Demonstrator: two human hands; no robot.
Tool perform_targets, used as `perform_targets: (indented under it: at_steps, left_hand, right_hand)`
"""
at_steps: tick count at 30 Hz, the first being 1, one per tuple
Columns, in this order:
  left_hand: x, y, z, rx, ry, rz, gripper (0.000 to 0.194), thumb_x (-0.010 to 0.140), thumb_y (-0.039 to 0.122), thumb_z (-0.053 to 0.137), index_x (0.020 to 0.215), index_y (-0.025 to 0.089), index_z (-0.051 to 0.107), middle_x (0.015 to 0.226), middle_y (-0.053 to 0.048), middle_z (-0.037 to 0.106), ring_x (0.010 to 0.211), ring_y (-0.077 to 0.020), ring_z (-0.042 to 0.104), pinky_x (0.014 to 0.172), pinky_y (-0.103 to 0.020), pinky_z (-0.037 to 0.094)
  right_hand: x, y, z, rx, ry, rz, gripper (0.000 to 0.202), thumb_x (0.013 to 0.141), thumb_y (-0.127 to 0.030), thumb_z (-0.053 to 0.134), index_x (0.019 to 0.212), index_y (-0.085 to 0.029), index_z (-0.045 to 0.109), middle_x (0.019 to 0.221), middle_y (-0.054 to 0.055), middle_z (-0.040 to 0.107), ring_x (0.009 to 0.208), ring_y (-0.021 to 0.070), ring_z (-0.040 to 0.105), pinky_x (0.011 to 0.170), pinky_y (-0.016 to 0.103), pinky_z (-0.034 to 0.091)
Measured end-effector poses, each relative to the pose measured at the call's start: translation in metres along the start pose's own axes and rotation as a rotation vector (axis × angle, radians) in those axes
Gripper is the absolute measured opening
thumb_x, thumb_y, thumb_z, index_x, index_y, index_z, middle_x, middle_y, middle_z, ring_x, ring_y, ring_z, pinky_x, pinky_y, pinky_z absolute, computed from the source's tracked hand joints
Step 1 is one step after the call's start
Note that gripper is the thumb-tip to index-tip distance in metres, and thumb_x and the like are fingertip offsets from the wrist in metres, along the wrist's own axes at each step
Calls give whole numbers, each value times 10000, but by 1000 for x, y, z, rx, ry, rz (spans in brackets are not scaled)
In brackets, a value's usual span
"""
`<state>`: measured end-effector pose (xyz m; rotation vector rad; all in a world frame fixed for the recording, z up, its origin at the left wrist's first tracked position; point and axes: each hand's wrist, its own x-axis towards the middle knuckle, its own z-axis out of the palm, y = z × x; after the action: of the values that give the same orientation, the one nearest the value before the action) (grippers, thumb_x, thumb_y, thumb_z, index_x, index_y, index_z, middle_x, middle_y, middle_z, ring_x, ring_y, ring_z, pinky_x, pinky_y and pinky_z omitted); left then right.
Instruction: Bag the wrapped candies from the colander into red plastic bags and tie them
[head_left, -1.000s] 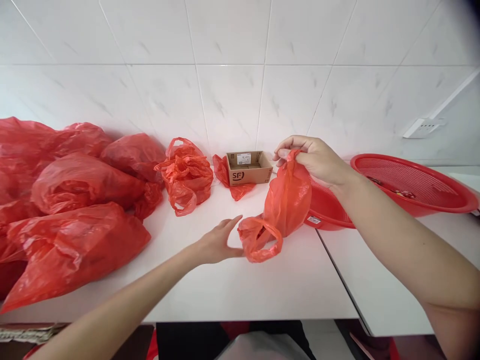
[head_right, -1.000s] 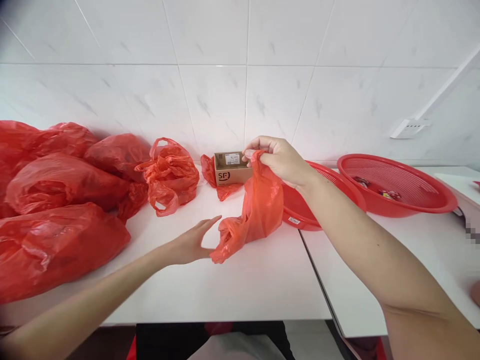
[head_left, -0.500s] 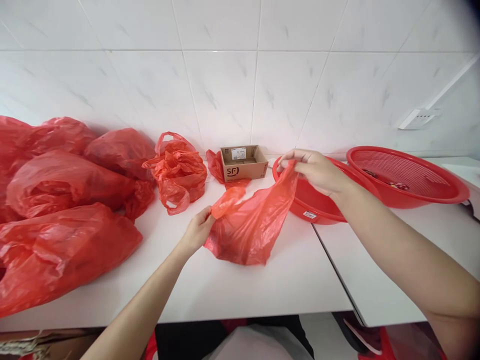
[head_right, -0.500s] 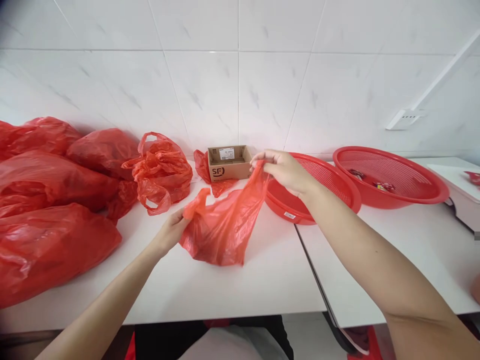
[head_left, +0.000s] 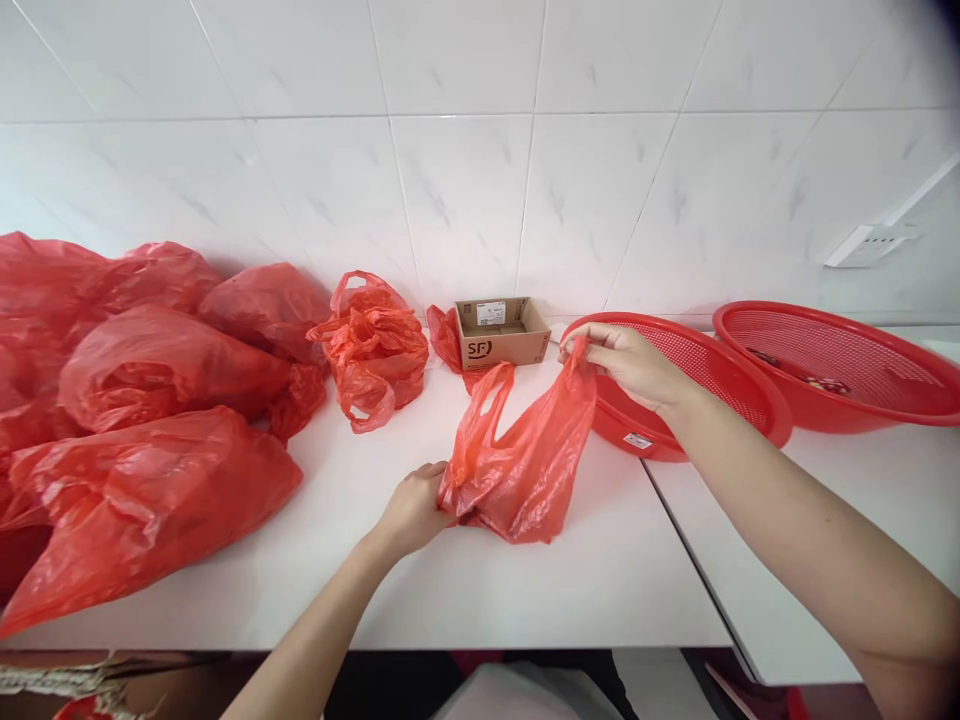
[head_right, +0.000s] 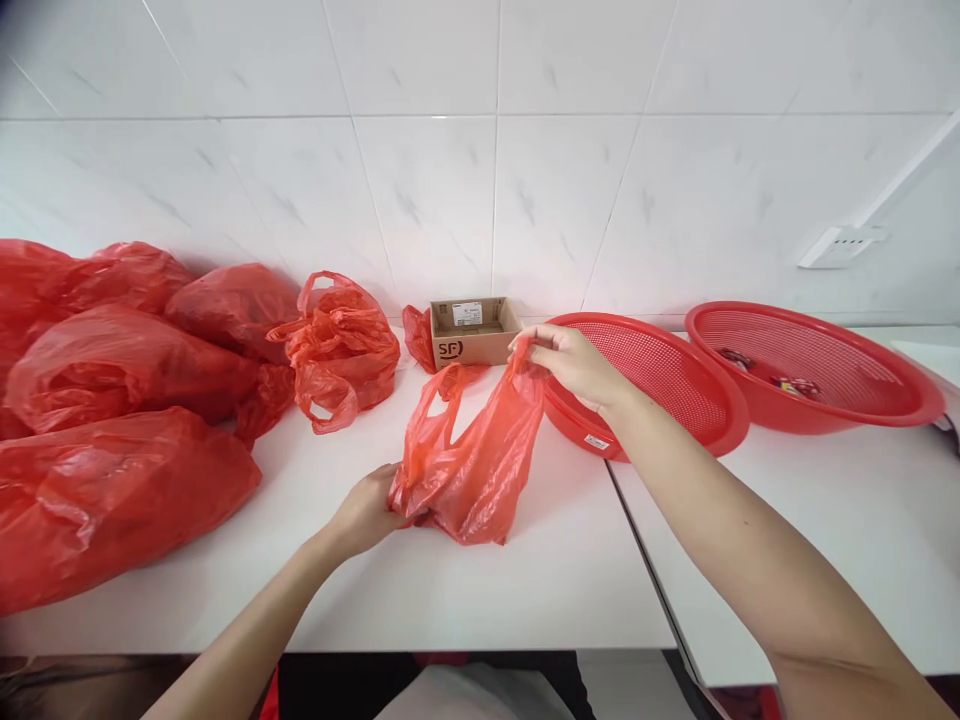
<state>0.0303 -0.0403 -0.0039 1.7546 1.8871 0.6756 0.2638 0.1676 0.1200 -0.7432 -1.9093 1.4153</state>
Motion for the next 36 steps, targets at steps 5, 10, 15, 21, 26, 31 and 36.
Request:
perform_targets:
  at_steps: [5,10,15,21,26,31,36]
  left_hand:
    - [2,17,-19,136,167,-62,73,789,234,571,843,203,608,907,-59,639,838,-234,613,728,-337,474]
    - [-2,21,-39,223,75,-72,206,699,333,681,855,204,646,891,-68,635,828,-289,610,730,-398,470]
    - [-10,34,-48,-54,92,-128,592,724,537,677,1228,252,552,1231,-90,582,1076,-309,586,857,-415,486]
    - [3,72,-57,-413,247,23,345,877,448,546,1158,253,585,1279,-54,591,1192,-258,528,993,-393,408]
    - [11,75,-79,-1003,52,25,267,867,376,495,683,194,559,1029,-68,690,1025,-280,613,863,-406,481]
    - [13,74,-105,-1456,121,92,209,853,310,527,676,201,552,913,-26,676,899,-233,650,798,-370,523]
    - [10,76,-121,-1293,313,153,111,882,275,584,985,250,616,819,10,591,775,-139,616,805,-303,524]
  right_hand:
    - [-5,-1,-2,10,41,-27,215,769,-397,716,850,-200,690,884,44,681,830,178,626,775,321,491]
    - [-3,5,-7,-10,51,-10,200,766,-390,715,841,-205,695,914,40,675,839,175,623,765,323,505]
    - [-7,0,-6,-37,1,-1,146,789,-336,694,854,-205,688,905,25,669,830,157,620,772,309,510]
    - [-18,-30,10,-41,-128,-47,159,814,-320,663,929,-211,674,949,40,685,878,175,634,821,343,492]
    - [-16,-50,16,122,-220,-61,145,805,-273,680,900,-205,593,905,39,681,793,159,638,690,299,517]
    - [-1,-49,16,168,-227,-13,179,781,-273,715,839,-193,566,864,43,678,754,161,643,645,291,528]
    - [4,-58,21,81,-211,-69,138,739,-201,713,800,-190,590,778,12,641,694,139,616,634,286,522]
